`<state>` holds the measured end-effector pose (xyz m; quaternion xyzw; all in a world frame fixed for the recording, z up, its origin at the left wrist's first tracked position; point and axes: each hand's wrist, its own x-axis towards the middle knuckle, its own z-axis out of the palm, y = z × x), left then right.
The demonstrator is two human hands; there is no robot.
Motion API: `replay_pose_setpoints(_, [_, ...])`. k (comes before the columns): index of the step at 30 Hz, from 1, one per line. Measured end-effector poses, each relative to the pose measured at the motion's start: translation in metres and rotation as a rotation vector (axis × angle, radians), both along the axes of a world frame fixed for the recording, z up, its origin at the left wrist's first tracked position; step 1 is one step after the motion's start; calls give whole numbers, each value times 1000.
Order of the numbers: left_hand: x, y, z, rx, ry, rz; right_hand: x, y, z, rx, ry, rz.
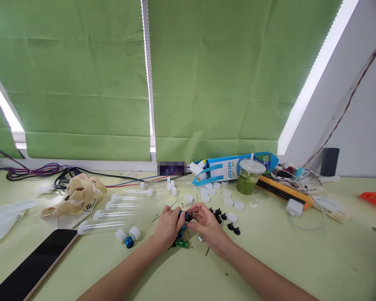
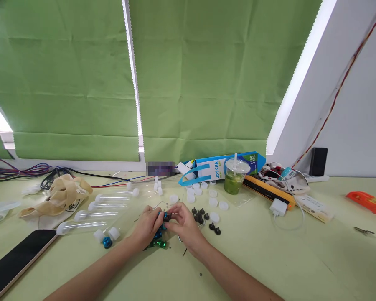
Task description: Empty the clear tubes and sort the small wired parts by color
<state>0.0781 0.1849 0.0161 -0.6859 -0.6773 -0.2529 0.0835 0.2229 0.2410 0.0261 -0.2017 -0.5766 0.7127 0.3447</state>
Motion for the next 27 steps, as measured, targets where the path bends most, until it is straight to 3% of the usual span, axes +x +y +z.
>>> replay_pose_setpoints(3, [0,0,-1,3,-5,-14,-1,0,-1,-97,-60,64])
replay_pose_setpoints(8, [-2,2,-2,13,-15,-3,-2,2,-2,-35,25,-17])
replay_pose_setpoints(13, [-2,2,-2,10,-3,-4,-3,3,-2,-84,-69,77])
replay_pose_setpoints(17, [-2,3,-3,17,9,20,-3,3,-3,-63,19,10])
replay_pose_setpoints(20, [-3,3,-3,12,11,16,-4,3,-4,-119,-64,67])
replay_pose_setpoints(24, [-3,3,-4,11,6,24,-4,3,-2,-40,20,-2])
replay_pose_setpoints(27, [-4,4,-4,13,4,28,-4,2,-1,-116,-21,32])
